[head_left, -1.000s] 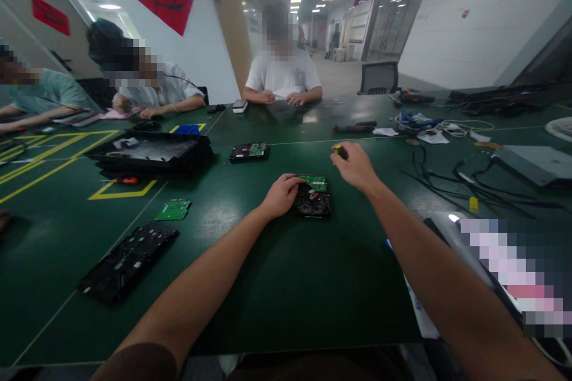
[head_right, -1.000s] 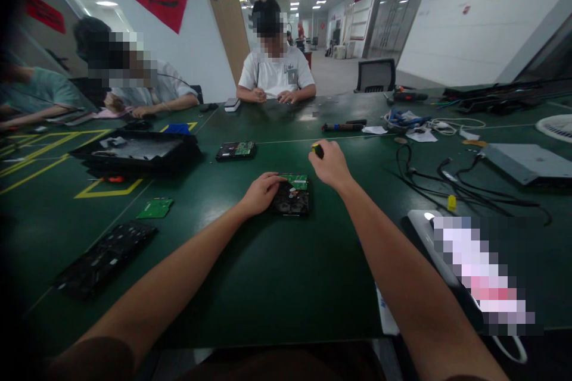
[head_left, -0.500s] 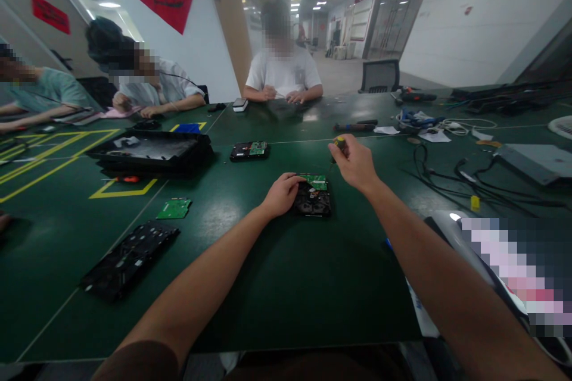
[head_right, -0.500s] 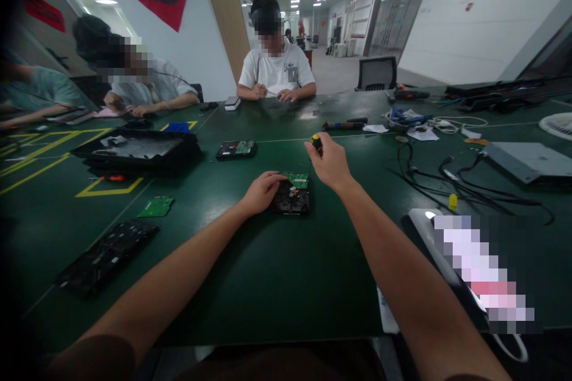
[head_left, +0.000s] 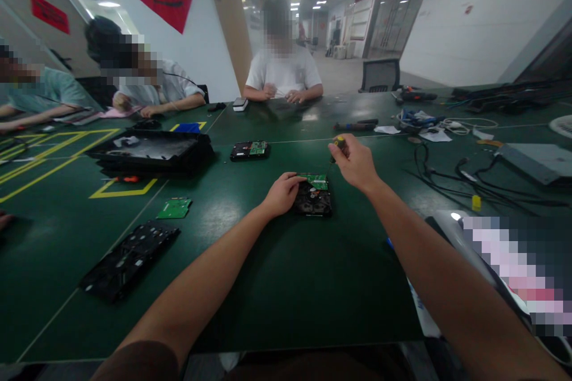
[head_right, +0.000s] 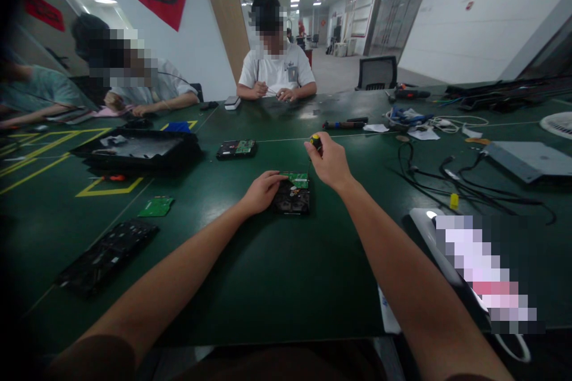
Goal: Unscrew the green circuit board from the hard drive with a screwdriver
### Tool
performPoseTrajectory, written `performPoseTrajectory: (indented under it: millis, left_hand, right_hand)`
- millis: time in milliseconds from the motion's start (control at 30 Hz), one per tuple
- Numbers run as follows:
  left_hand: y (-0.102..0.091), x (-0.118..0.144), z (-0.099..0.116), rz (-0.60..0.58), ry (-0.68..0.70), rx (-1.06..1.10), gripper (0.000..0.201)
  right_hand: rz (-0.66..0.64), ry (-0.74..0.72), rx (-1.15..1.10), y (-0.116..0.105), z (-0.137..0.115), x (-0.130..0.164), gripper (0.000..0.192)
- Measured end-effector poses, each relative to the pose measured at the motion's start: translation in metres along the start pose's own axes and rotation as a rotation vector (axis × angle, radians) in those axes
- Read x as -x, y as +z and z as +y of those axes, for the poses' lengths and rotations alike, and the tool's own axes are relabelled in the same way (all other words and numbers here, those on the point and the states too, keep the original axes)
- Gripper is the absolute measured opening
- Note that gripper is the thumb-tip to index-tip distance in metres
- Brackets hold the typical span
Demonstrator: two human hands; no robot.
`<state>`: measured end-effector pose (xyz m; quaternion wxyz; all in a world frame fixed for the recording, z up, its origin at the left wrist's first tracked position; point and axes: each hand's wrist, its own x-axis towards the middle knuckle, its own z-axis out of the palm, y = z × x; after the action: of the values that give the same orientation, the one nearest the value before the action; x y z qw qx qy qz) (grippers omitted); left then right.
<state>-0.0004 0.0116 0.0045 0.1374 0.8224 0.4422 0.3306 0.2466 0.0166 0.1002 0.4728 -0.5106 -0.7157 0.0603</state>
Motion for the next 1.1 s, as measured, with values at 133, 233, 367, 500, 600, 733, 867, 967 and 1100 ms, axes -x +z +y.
performPoseTrajectory:
  millis: [133, 233, 367, 500, 600, 733, 867, 967, 1100]
  left_hand:
    - [-0.0006, 0.0002, 0.0001, -0.003, 0.000, -0.001, 0.037]
    - [-0.0005, 0.0003, 0.0001, -0.003, -0.001, 0.002, 0.037]
    - [-0.0011, 0.0004, 0.0010, -0.005, -0.005, 0.008, 0.038]
    - [-0.0021, 0.0005, 0.0016, -0.007, -0.004, 0.014, 0.038]
    - [-0.0021, 0.0005, 0.0010, -0.011, -0.003, 0.012, 0.038]
    - [-0.0012, 0.0004, 0.0000, -0.013, 0.006, 0.005, 0.039]
    - [-0.0009, 0.0003, 0.0006, -0.014, 0.002, -0.002, 0.039]
    - [-0.0011, 0.0005, 0.0014, -0.010, -0.001, -0.006, 0.038]
    - [-0.0016, 0.0008, 0.0015, -0.011, 0.003, 0.004, 0.038]
  right_hand:
    - [-0.019, -0.005, -0.002, -0.0006, -0.0015, 0.0000, 0.037]
    - [-0.027, -0.014, 0.002, -0.0007, -0.0022, 0.0001, 0.036]
    - [-0.032, -0.016, 0.012, -0.0019, -0.0043, 0.0001, 0.035]
    - [-0.070, -0.026, 0.008, -0.0034, -0.0072, 0.0003, 0.036]
    - [-0.121, -0.044, -0.004, -0.0041, -0.0088, 0.0008, 0.036]
    - [-0.203, -0.073, -0.034, -0.0050, -0.0101, 0.0008, 0.037]
    - [-0.239, -0.104, -0.039, -0.0053, -0.0099, 0.0001, 0.037]
    - [-0.265, -0.119, -0.078, -0.0051, -0.0088, 0.0000, 0.039]
    - [-0.298, -0.126, -0.096, -0.0050, -0.0078, -0.0001, 0.041]
